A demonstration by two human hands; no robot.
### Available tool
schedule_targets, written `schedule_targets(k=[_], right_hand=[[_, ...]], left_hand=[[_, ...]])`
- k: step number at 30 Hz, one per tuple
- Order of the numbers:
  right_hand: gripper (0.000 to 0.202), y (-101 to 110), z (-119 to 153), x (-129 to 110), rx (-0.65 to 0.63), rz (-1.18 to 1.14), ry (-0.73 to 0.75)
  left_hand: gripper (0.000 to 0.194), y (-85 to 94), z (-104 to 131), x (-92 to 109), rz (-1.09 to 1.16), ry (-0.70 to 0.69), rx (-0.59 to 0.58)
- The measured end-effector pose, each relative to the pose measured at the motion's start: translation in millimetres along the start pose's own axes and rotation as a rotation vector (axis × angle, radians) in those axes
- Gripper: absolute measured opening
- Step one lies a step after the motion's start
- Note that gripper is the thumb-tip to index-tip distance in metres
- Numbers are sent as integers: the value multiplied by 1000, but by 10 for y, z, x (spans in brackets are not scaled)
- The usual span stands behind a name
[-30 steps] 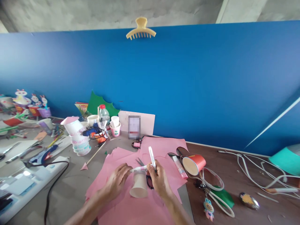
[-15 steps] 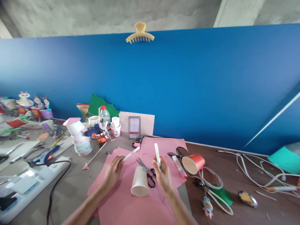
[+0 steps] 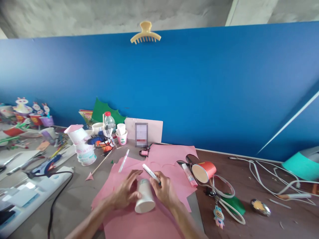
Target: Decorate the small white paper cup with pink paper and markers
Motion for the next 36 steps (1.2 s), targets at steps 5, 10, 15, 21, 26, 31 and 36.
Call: schedule_targets(k=[5, 10, 15, 21, 26, 31, 36], right_hand=[[18, -141, 19, -100, -91, 169, 58], [22, -150, 23, -127, -89, 154, 102], [28, 15, -3, -108, 44, -3, 135], [27, 141, 15, -66, 237, -57, 130], [30, 74, 81, -220, 268, -85, 217], [31, 125, 96, -282, 290, -69, 250], [27, -24, 117, -373, 121, 82, 322]], left_hand=[[122, -130, -12, 181, 55, -54, -207], [121, -196, -6, 114, 84, -2, -203], [96, -109, 17, 16, 70, 45, -63], [85, -140, 16, 80, 189, 42, -71], [113, -156, 7, 130, 123, -52, -29], [85, -23, -9, -17, 220, 16, 24], [76, 200, 12, 19, 494, 50, 163]])
Point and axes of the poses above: each hand's wrist, its own z-axis away from the middle knuckle, its own y-axis out of the back of the hand, x = y × z, the point moved 9 cm from there along -z, towards the middle knuckle, and after that the axes turned 6 degrees about -x, right-handed, at the moved point
